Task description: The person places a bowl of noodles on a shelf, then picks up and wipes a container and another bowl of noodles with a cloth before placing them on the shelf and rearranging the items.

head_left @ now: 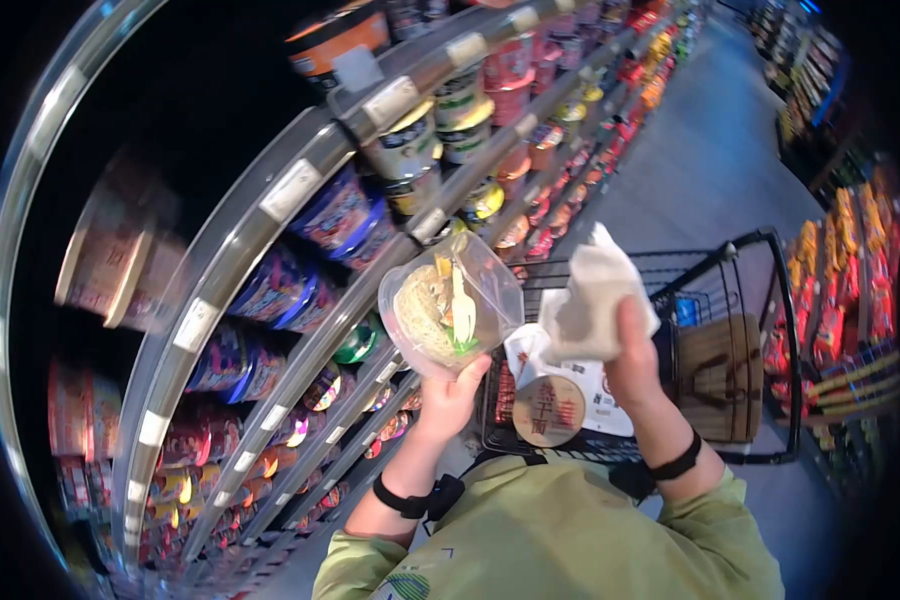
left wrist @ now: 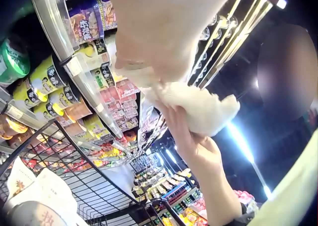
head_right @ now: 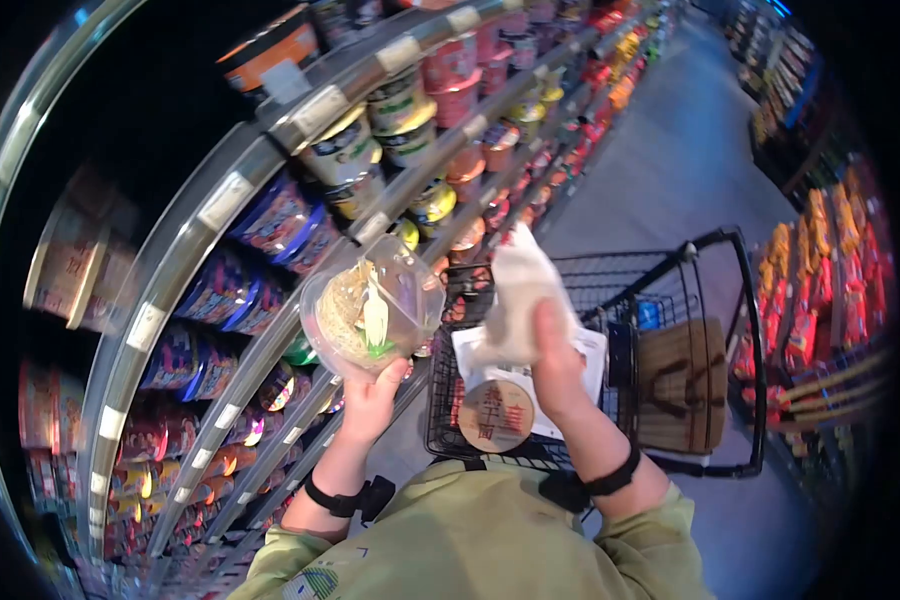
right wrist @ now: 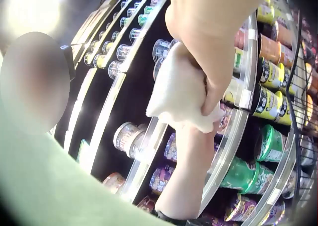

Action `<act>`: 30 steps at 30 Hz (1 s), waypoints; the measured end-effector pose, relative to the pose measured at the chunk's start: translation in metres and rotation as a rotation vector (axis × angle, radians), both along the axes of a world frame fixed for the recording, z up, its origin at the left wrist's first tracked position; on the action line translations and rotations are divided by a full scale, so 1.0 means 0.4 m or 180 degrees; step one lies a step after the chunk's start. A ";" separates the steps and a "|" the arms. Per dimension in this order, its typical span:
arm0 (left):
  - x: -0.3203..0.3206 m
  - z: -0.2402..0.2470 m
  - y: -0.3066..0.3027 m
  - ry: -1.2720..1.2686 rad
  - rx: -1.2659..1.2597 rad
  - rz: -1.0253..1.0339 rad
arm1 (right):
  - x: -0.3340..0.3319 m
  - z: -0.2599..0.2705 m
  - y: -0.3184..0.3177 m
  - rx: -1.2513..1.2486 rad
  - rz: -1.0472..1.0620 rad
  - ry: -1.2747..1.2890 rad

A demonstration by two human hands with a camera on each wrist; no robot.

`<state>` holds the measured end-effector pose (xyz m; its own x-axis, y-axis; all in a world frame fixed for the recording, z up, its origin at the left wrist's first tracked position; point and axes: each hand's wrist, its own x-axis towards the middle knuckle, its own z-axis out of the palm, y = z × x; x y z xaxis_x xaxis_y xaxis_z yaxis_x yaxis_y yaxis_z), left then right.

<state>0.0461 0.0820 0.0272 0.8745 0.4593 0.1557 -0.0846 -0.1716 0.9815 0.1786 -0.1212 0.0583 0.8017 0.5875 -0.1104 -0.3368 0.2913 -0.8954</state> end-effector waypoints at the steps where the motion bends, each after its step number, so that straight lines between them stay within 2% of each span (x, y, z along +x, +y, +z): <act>1: -0.003 0.019 -0.014 0.0030 -0.0035 -0.0132 | -0.012 -0.014 0.007 -0.0363 0.0006 -0.0441; 2: -0.007 0.046 -0.034 -0.0019 -0.0255 -0.0522 | -0.027 -0.020 0.032 -0.0751 -0.0002 -0.0863; 4: -0.012 0.061 -0.050 -0.0017 -0.0547 -0.1080 | -0.033 -0.016 0.094 -0.0708 -0.0714 -0.2124; 6: -0.023 0.054 -0.032 0.0189 -0.0920 -0.1155 | -0.005 -0.044 0.070 -0.0122 -0.0086 -0.0236; 7: -0.028 0.054 -0.030 0.0127 -0.1161 -0.1154 | 0.011 -0.052 0.062 0.0300 -0.0079 0.0466; 8: -0.039 0.053 -0.020 0.0060 -0.1388 -0.1118 | 0.021 -0.051 0.053 0.0271 -0.0132 0.0471; 9: -0.047 0.042 0.003 0.0111 -0.1774 -0.1283 | 0.027 -0.051 0.049 0.0556 -0.0093 0.0901; 10: -0.053 0.026 0.008 0.0131 -0.1783 -0.1294 | 0.031 -0.052 0.046 0.0855 -0.0043 0.1336; 11: -0.060 0.014 0.014 0.0081 -0.2145 -0.1411 | 0.034 -0.057 0.037 0.1153 0.0218 0.1670; 12: -0.060 0.015 0.016 0.0023 -0.2504 -0.1524 | 0.024 -0.054 0.032 0.1161 0.0206 0.1684; 14: -0.073 -0.016 0.044 0.0341 -0.2517 -0.1583 | 0.001 -0.039 0.014 0.1592 0.0927 0.1952; 15: -0.042 0.044 0.015 0.0275 -0.2612 -0.1490 | 0.000 -0.045 0.006 0.1319 0.0999 0.1558; 16: -0.020 0.076 -0.002 0.0203 -0.2699 -0.1406 | -0.001 -0.040 0.000 0.1324 0.0961 0.1551; 18: -0.010 0.064 0.009 0.0148 -0.2685 -0.1285 | -0.004 -0.022 0.001 0.1320 0.0661 0.1885; 20: 0.006 0.072 0.011 0.0530 -0.1806 -0.0456 | 0.001 -0.042 0.007 0.1358 0.0411 0.1951; 21: 0.012 0.067 -0.007 0.0407 -0.1474 -0.0156 | 0.004 -0.042 0.012 0.1329 0.0231 0.1807; 22: 0.011 0.075 -0.020 0.0419 -0.1473 -0.0176 | 0.005 -0.037 0.016 0.1301 0.0057 0.1660; 23: 0.006 0.096 -0.030 0.0456 -0.1085 0.0079 | 0.001 -0.026 0.014 0.0972 -0.0192 0.1580; 24: 0.000 0.121 -0.038 0.0489 -0.0696 0.0333 | -0.003 -0.022 0.018 0.0982 -0.0212 0.1584; 25: -0.010 0.144 -0.044 0.0456 -0.1012 -0.0124 | -0.010 -0.020 0.023 0.0715 -0.0375 0.0581; 26: -0.007 0.143 -0.045 0.0465 -0.1015 -0.0138 | -0.019 -0.021 0.029 0.0427 -0.0525 -0.0418; 27: -0.005 0.141 -0.045 0.0345 -0.1754 -0.0773 | -0.040 -0.018 0.041 0.0314 -0.0483 -0.0880; 28: -0.002 0.140 -0.044 0.0209 -0.2483 -0.1406 | -0.050 -0.010 0.035 -0.0302 -0.0457 -0.1953; 29: 0.007 0.122 -0.039 0.0320 -0.2739 -0.1107 | -0.053 0.001 0.022 -0.0382 -0.0102 -0.2666; 30: 0.018 0.085 -0.021 -0.0071 -0.3141 -0.0935 | -0.046 0.019 0.028 -0.0302 0.0044 -0.3807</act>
